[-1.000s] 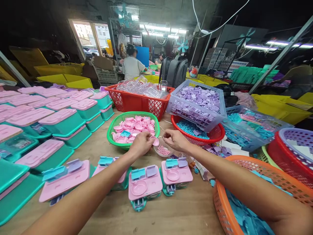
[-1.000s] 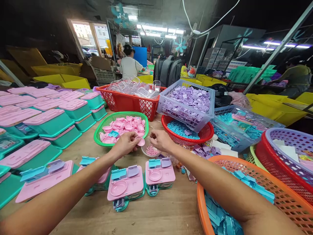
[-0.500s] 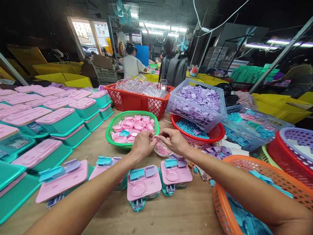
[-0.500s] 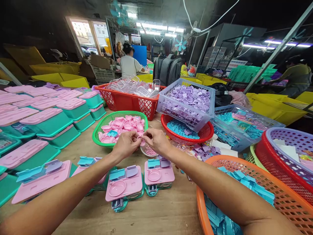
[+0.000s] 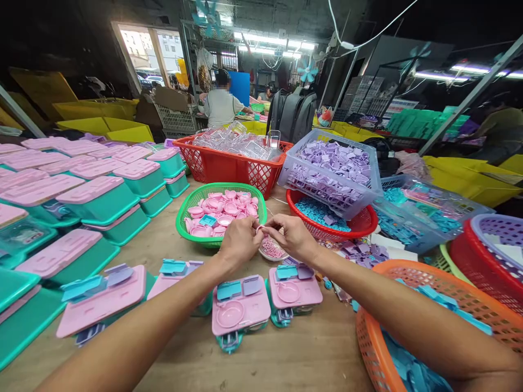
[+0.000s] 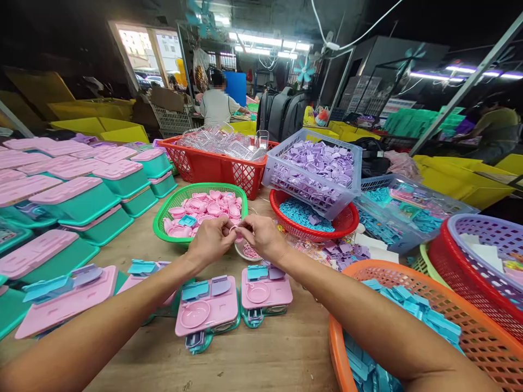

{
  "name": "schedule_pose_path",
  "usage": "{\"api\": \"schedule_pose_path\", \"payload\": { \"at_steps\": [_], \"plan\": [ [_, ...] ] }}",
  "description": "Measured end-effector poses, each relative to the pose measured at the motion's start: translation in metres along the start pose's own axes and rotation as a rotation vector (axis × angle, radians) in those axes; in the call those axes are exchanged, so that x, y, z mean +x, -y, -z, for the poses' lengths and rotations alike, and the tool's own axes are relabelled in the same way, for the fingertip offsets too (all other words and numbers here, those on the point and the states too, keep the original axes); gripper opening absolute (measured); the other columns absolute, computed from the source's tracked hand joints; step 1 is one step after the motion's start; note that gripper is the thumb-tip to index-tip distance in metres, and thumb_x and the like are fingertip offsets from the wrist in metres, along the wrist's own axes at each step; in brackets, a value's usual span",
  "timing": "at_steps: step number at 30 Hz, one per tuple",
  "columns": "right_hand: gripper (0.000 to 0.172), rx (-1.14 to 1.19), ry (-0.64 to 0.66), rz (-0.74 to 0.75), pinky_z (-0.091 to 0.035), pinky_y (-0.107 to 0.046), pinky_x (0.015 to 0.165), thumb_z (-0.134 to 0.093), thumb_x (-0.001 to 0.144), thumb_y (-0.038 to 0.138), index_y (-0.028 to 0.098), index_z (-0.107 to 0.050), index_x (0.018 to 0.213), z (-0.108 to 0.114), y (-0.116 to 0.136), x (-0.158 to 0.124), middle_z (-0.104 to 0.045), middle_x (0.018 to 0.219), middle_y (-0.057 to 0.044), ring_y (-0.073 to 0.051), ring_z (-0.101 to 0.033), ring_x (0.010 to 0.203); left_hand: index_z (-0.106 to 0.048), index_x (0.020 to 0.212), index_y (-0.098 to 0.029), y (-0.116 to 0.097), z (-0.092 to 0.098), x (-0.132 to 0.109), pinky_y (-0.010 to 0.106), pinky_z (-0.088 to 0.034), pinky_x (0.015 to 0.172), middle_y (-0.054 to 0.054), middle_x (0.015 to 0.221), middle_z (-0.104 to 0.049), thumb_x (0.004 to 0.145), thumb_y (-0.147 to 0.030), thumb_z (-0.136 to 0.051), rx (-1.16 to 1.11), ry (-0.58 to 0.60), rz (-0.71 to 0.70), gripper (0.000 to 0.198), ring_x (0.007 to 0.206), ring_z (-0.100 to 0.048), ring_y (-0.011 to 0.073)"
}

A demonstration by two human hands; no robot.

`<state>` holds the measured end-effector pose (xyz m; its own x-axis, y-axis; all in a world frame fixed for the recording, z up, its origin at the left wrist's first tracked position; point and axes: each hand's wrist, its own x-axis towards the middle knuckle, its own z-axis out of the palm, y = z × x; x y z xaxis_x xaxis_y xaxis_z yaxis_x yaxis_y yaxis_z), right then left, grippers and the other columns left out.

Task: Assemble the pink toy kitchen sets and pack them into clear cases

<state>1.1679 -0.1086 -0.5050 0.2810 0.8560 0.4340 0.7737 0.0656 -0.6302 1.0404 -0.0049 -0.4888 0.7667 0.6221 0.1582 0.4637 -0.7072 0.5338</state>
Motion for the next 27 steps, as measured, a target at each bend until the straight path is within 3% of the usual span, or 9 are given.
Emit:
{"api": "schedule_pose_path", "payload": {
  "at_steps": [6, 11, 14, 17, 21, 23, 27],
  "plan": [
    [0.009, -0.001, -0.004, -0.014, -0.043, -0.024, 0.063, -0.066, 0.087, 0.02, 0.015, -0.069, 0.082, 0.0, -0.001, 0.001, -0.071, 0.077, -0.004, -0.013, -0.061, 0.067, -0.067, 0.083, -0.015, 0.001, 0.001, 0.0, 0.024, -0.04, 0.058, 0.005, 0.074, -0.071, 0.084, -0.023, -0.058, 0.061, 0.006, -0.02, 0.011, 0.067, -0.064, 0.0161],
    [0.009, -0.087, 0.024, -0.002, -0.04, -0.024, 0.062, -0.066, 0.086, 0.017, 0.014, -0.068, 0.079, -0.001, 0.003, -0.002, -0.07, 0.074, -0.004, -0.012, -0.058, 0.064, -0.065, 0.098, -0.013, -0.003, 0.001, -0.007, 0.033, -0.046, 0.064, 0.013, 0.085, -0.072, 0.09, -0.022, -0.049, 0.415, 0.02, -0.13, 0.021, 0.078, -0.069, 0.0282],
    [0.011, -0.096, 0.001, -0.053, -0.039, -0.024, 0.06, -0.065, 0.087, 0.017, 0.014, -0.067, 0.077, -0.004, 0.006, -0.001, -0.069, 0.072, -0.004, -0.012, -0.057, 0.063, -0.064, 0.1, -0.012, -0.004, 0.002, -0.006, 0.038, -0.048, 0.064, 0.016, 0.087, -0.072, 0.092, -0.021, -0.044, 0.504, 0.054, -0.184, 0.024, 0.08, -0.07, 0.0331],
    [0.011, -0.013, 0.005, -0.12, -0.038, -0.024, 0.06, -0.065, 0.086, 0.019, 0.015, -0.067, 0.076, -0.005, 0.011, 0.003, -0.069, 0.071, -0.003, -0.012, -0.057, 0.062, -0.064, 0.101, -0.009, -0.005, 0.006, -0.005, 0.04, -0.05, 0.066, 0.02, 0.089, -0.072, 0.092, -0.018, -0.041, 0.479, 0.075, -0.189, 0.026, 0.082, -0.07, 0.0344],
    [0.027, 0.208, 0.153, -0.235, -0.039, -0.025, 0.055, -0.063, 0.087, 0.033, 0.015, -0.064, 0.067, 0.001, 0.022, 0.005, -0.066, 0.062, -0.003, -0.013, -0.056, 0.057, -0.066, 0.096, -0.011, -0.009, 0.013, -0.015, 0.034, -0.052, 0.067, 0.015, 0.09, -0.073, 0.089, -0.017, -0.045, 0.417, 0.124, -0.167, 0.023, 0.081, -0.071, 0.0282],
    [0.035, 0.343, 0.217, -0.274, -0.043, -0.026, 0.055, -0.064, 0.084, 0.049, 0.015, -0.066, 0.074, 0.007, 0.025, 0.008, -0.067, 0.065, -0.004, -0.015, -0.058, 0.058, -0.067, 0.094, -0.016, -0.01, 0.018, -0.019, 0.03, -0.052, 0.066, 0.009, 0.087, -0.074, 0.089, -0.027, -0.049, 0.379, 0.079, -0.125, 0.021, 0.08, -0.071, 0.0244],
    [0.042, 0.374, 0.148, -0.206, -0.047, -0.027, 0.059, -0.067, 0.078, 0.059, 0.017, -0.066, 0.083, 0.014, 0.041, 0.017, -0.069, 0.072, -0.005, -0.017, -0.062, 0.065, -0.068, 0.09, -0.018, -0.012, 0.039, -0.027, 0.03, -0.051, 0.065, 0.007, 0.081, -0.073, 0.086, -0.034, -0.055, 0.134, -0.083, -0.081, 0.022, 0.075, -0.069, 0.0229]
  ]
}}
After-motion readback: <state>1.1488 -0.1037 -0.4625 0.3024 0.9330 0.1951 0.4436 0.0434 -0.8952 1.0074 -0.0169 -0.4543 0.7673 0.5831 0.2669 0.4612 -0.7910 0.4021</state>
